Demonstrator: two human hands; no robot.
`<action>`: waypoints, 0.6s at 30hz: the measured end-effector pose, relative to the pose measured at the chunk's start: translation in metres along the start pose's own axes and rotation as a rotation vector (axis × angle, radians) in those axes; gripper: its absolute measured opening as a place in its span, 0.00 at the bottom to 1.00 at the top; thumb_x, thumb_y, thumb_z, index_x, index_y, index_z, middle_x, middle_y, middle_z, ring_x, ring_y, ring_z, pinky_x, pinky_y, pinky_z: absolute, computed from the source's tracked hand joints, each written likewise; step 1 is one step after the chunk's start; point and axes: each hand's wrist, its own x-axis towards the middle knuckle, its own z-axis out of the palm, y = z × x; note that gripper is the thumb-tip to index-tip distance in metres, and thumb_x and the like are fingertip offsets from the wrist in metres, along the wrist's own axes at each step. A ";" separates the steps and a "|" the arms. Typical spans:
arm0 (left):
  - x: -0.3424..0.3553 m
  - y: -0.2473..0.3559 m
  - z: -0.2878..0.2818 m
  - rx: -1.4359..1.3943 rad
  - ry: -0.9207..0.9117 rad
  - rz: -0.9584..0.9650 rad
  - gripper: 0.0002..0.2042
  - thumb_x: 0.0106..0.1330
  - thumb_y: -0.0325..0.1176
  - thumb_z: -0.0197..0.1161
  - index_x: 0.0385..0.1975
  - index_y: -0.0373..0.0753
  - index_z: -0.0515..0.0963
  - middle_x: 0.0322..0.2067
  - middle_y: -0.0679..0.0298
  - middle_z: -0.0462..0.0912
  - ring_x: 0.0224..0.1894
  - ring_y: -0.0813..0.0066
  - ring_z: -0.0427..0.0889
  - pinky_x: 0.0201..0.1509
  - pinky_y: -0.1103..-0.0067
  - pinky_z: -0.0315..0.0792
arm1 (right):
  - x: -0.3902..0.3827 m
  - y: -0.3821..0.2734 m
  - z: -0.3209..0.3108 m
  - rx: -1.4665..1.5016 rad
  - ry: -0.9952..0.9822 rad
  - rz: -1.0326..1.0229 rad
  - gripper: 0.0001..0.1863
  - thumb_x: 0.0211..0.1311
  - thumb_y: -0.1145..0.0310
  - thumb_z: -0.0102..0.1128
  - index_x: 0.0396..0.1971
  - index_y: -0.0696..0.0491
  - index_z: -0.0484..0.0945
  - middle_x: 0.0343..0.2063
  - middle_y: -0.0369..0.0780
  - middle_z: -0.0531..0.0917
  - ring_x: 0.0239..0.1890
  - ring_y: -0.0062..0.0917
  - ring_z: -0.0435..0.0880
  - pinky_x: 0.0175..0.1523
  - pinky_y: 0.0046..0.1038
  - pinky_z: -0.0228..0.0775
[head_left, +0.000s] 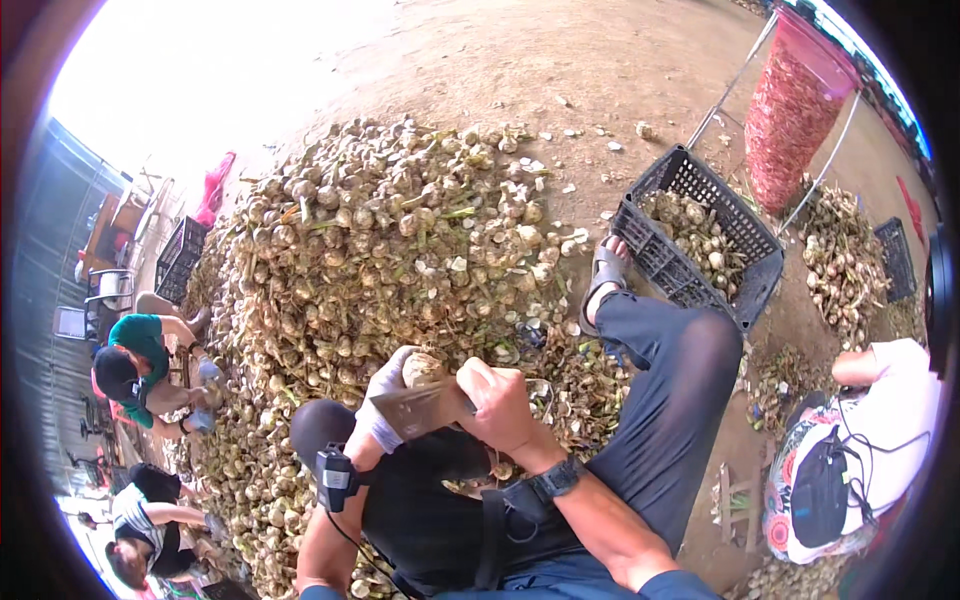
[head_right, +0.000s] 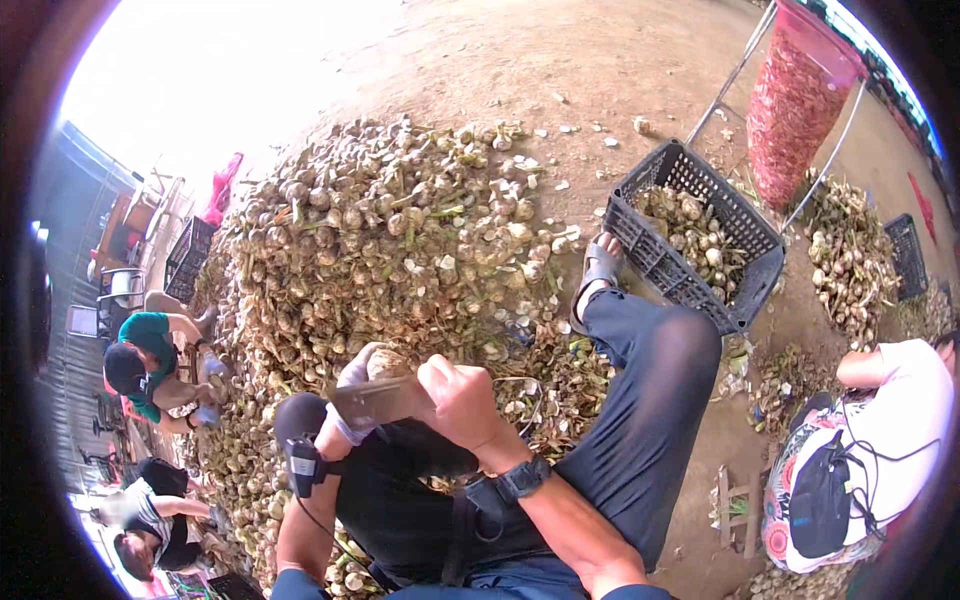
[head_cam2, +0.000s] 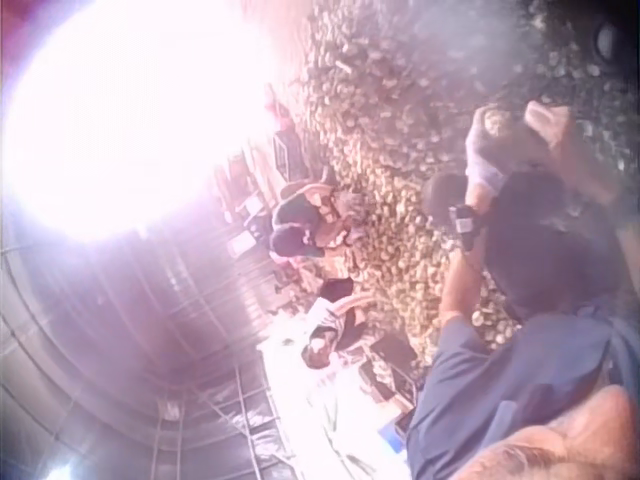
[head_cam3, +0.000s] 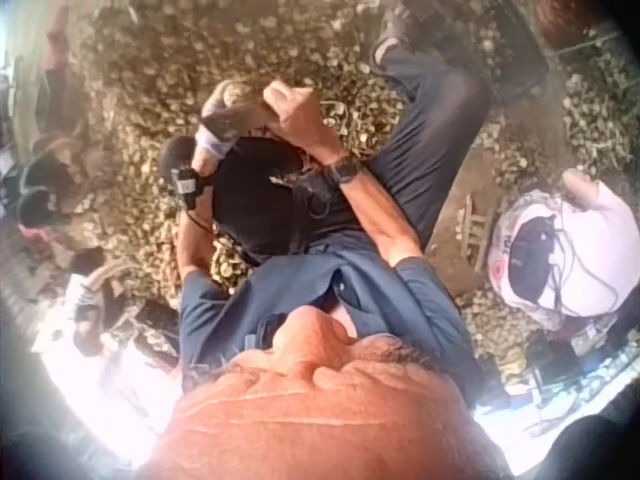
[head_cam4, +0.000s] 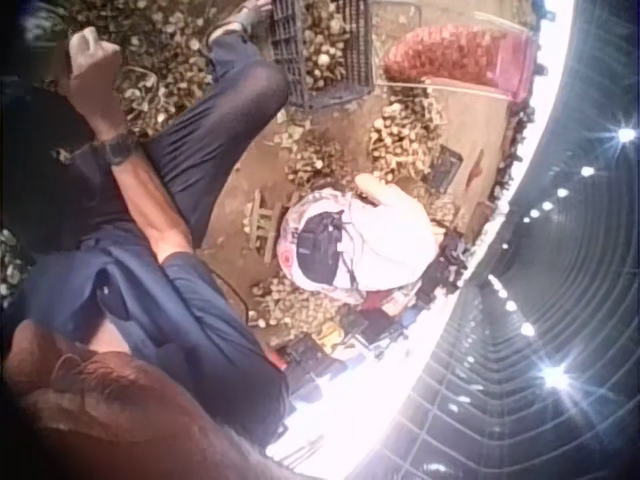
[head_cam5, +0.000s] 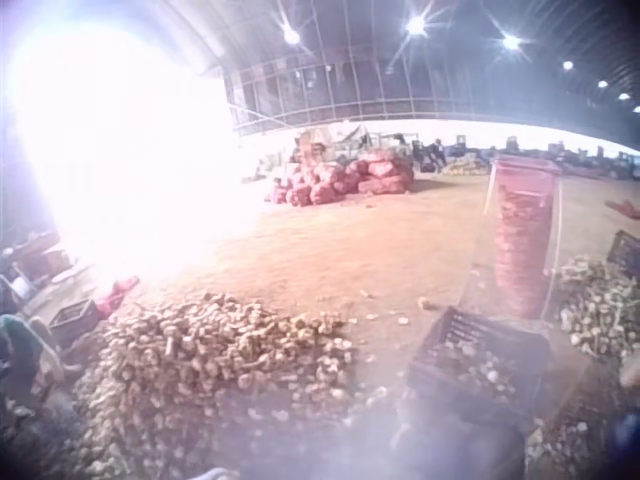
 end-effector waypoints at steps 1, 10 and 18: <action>0.004 -0.009 0.003 -0.531 0.038 -0.244 0.30 0.52 0.28 0.77 0.55 0.38 0.70 0.42 0.67 0.82 0.43 0.80 0.81 0.48 0.79 0.78 | -0.002 0.004 -0.002 0.004 -0.026 -0.044 0.11 0.46 0.70 0.67 0.27 0.55 0.74 0.26 0.44 0.76 0.23 0.40 0.79 0.27 0.36 0.71; 0.005 -0.007 0.009 0.443 -0.087 0.088 0.32 0.53 0.27 0.74 0.58 0.36 0.67 0.46 0.65 0.80 0.45 0.81 0.79 0.49 0.80 0.76 | -0.008 0.019 0.013 -0.034 0.070 0.064 0.11 0.48 0.67 0.67 0.27 0.53 0.74 0.26 0.42 0.77 0.22 0.38 0.80 0.26 0.36 0.72; 0.003 0.020 0.031 0.484 0.101 0.018 0.22 0.46 0.30 0.70 0.44 0.36 0.76 0.32 0.71 0.81 0.36 0.86 0.78 0.42 0.83 0.75 | -0.048 0.107 0.037 -0.109 0.262 0.678 0.09 0.55 0.68 0.64 0.22 0.52 0.73 0.22 0.45 0.79 0.26 0.43 0.81 0.29 0.39 0.72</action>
